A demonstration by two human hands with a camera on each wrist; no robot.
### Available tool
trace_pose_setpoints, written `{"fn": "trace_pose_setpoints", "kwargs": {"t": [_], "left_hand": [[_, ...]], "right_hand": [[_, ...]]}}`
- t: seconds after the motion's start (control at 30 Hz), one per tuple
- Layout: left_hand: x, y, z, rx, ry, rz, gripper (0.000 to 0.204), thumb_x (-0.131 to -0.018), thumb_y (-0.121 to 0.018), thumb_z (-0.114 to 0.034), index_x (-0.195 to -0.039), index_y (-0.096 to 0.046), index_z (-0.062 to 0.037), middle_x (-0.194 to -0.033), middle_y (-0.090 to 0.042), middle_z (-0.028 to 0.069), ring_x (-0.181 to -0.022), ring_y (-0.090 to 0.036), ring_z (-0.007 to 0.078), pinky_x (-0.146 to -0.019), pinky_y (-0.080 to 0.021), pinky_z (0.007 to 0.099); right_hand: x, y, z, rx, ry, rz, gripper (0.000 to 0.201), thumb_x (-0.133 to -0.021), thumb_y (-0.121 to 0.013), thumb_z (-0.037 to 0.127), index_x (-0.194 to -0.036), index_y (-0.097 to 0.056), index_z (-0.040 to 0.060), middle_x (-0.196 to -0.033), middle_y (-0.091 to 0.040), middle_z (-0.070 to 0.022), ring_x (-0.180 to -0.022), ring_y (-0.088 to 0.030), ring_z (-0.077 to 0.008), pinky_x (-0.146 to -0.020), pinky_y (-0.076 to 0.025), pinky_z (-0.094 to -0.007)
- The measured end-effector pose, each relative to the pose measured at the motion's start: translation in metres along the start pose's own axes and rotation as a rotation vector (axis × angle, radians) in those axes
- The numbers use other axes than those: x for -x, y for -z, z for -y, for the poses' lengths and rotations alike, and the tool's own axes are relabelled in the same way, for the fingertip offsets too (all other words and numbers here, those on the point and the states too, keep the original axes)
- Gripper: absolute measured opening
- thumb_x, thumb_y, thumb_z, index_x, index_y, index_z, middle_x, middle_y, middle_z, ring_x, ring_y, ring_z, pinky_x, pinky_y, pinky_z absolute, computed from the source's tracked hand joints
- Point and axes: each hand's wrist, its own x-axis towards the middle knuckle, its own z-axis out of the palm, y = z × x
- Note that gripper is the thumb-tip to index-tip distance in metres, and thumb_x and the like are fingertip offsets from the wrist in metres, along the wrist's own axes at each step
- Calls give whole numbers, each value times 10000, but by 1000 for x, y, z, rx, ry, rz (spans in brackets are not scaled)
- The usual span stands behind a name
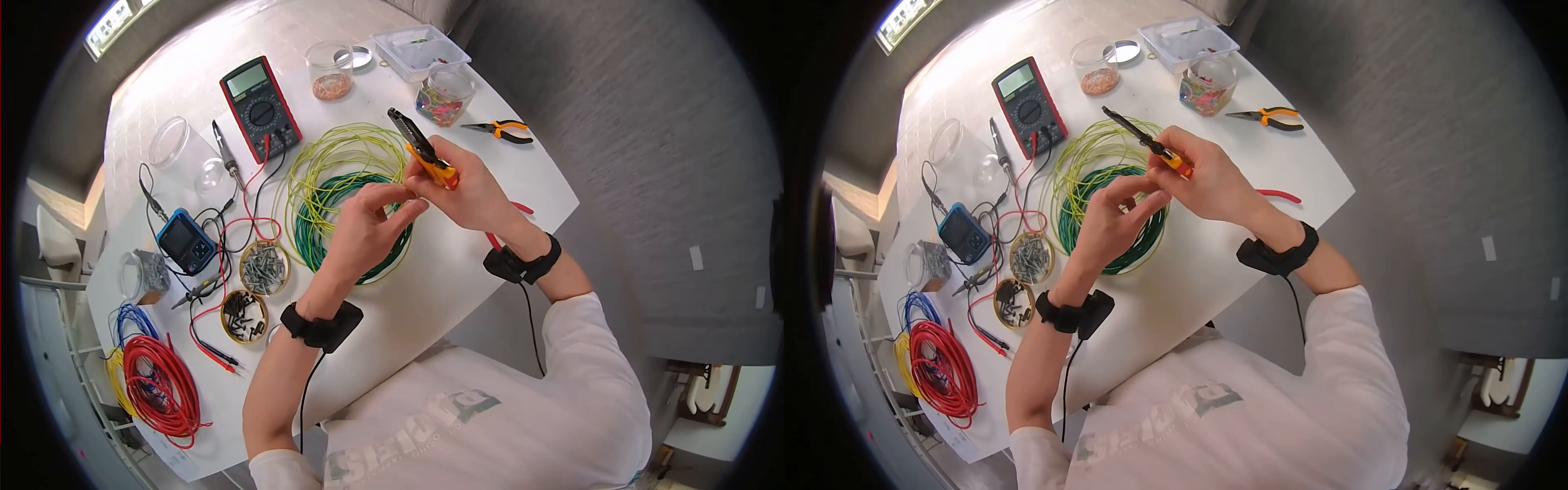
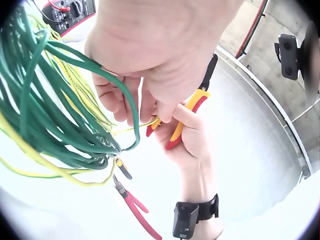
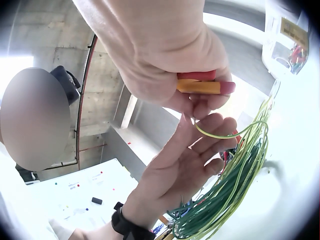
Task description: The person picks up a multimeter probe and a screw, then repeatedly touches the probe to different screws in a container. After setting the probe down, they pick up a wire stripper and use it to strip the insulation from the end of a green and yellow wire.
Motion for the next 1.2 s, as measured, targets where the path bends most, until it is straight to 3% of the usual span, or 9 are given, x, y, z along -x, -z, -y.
{"fn": "trace_pose_setpoints", "kwargs": {"t": [0.07,0.17,0.27,0.47,0.57,0.77,1.0,1.2], "left_hand": [[1,0,6,145,124,11,234,-850,-713,-221,-987,-702,-32,-904,-699,35,-725,-584,92,-646,-455,239],[1,-5,8,364,142,18,224,-862,-699,-200,-1021,-695,-42,-861,-703,19,-737,-585,77,-648,-454,232],[3,-6,1,144,121,30,219,-867,-692,-187,-1039,-691,-51,-855,-700,13,-695,-566,64,-613,-440,225],[4,-9,-5,167,148,18,197,-872,-686,-180,-994,-693,-26,-773,-685,3,-608,-511,58,-547,-393,224],[6,-9,2,90,103,26,182,-881,-674,-168,-981,-693,-17,-746,-675,1,-613,-507,53,-552,-396,228],[9,-13,1,223,133,8,183,-902,-640,-141,-1008,-676,4,-802,-706,34,-659,-547,51,-593,-430,228],[9,-18,9,197,65,-27,133,-905,-627,-92,-992,-662,2,-795,-706,77,-624,-591,85,-557,-449,236],[12,-20,10,231,92,-32,164,-908,-623,-94,-1027,-667,9,-840,-704,56,-737,-615,67,-634,-459,227]], "right_hand": [[-1,3,-2,-20,-31,27,124,-886,-636,23,-983,-558,22,-839,-613,-25,-775,-561,-97,-755,-485,-251],[-1,6,-12,-65,-49,42,131,-884,-640,24,-991,-565,21,-839,-613,-23,-775,-561,-98,-753,-484,-253],[1,6,-13,-103,-96,54,139,-880,-645,23,-996,-569,22,-843,-612,-18,-787,-562,-98,-754,-483,-254],[-2,9,-15,-83,-63,113,158,-864,-637,-11,-1008,-573,9,-854,-614,-22,-788,-564,-100,-764,-487,-248],[-3,13,-19,-231,-94,157,94,-882,-606,19,-963,-560,6,-865,-642,-46,-815,-609,-124,-780,-501,-261],[0,14,-11,-139,-87,179,132,-867,-616,3,-982,-552,4,-884,-641,-37,-855,-603,-117,-808,-495,-269],[-2,12,-15,-84,-76,173,150,-852,-644,-18,-960,-549,23,-877,-588,-15,-841,-560,-90,-800,-477,-256],[-5,15,-19,-96,-154,199,157,-844,-642,-25,-961,-549,24,-860,-587,-13,-816,-559,-99,-778,-472,-257]]}}
